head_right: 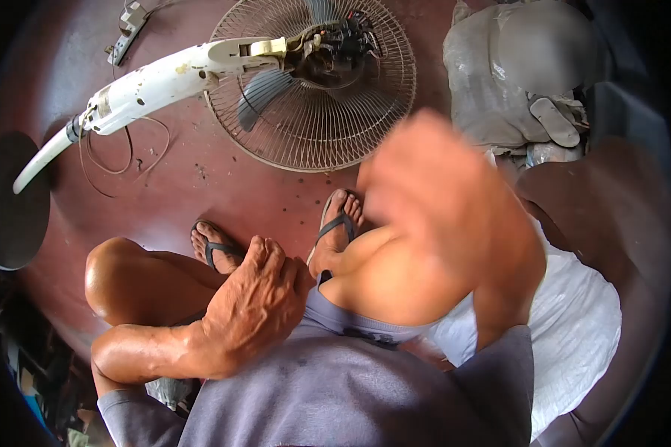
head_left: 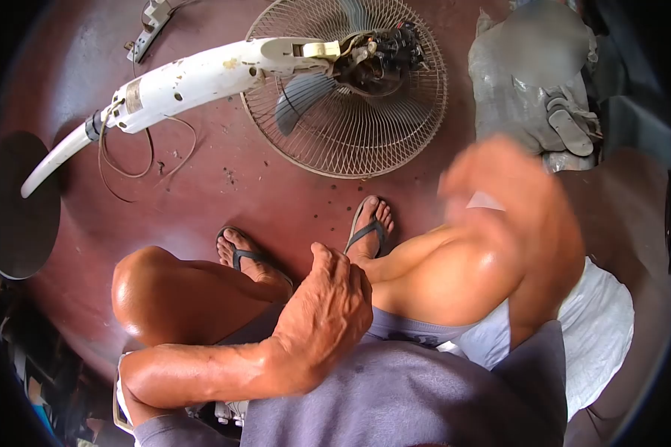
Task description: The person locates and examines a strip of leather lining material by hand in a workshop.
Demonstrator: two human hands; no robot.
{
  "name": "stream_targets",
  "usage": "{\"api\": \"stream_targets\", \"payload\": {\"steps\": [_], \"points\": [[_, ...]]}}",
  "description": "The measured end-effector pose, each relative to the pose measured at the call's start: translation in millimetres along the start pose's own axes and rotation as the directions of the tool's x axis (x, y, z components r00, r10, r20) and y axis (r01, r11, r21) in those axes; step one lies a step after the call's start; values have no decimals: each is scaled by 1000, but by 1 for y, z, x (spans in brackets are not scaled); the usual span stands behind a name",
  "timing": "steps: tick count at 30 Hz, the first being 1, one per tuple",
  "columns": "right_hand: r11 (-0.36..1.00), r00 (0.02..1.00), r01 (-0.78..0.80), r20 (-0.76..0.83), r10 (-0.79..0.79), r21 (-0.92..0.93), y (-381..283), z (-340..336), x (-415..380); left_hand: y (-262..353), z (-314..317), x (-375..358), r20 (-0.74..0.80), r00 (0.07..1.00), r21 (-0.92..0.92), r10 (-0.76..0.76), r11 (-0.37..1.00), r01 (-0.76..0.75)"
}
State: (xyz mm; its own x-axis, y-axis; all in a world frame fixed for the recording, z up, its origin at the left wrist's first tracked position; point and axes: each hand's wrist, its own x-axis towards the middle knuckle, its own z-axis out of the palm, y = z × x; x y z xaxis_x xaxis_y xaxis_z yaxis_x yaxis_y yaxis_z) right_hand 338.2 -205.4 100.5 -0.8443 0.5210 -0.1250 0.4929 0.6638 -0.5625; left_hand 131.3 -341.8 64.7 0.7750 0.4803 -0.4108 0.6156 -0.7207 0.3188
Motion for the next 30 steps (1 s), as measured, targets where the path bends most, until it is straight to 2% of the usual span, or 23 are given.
{"api": "stream_targets", "payload": {"steps": [1,2,4,7,10,17,21,25,30], "points": [[989,989,-127,-85,121,-70,19,-1,11,1,-3,-1,19,1000,7,17,1000,-18],[970,977,-168,-161,140,-177,39,2,20,2,-7,-2,39,999,15,36,999,-37],[964,978,-89,-206,37,-249,74,8,38,3,-8,-3,50,998,31,47,998,-49],[929,980,-144,-179,86,-342,95,13,65,5,-5,-5,20,1000,51,24,998,-25],[879,976,-134,-217,36,-459,121,24,76,6,-5,-6,8,1000,72,8,997,-9],[884,986,-81,-164,5,-461,133,30,88,3,-7,-6,1,999,91,35,995,-35],[894,985,-52,-172,-29,-444,137,32,91,2,-11,-7,103,993,90,58,994,-68],[887,988,-82,-153,13,-455,135,33,94,-20,-16,-35,-165,951,110,262,963,-246],[865,998,-48,-49,27,-500,139,29,96,-42,7,-66,-255,906,-11,339,936,-353]]}}
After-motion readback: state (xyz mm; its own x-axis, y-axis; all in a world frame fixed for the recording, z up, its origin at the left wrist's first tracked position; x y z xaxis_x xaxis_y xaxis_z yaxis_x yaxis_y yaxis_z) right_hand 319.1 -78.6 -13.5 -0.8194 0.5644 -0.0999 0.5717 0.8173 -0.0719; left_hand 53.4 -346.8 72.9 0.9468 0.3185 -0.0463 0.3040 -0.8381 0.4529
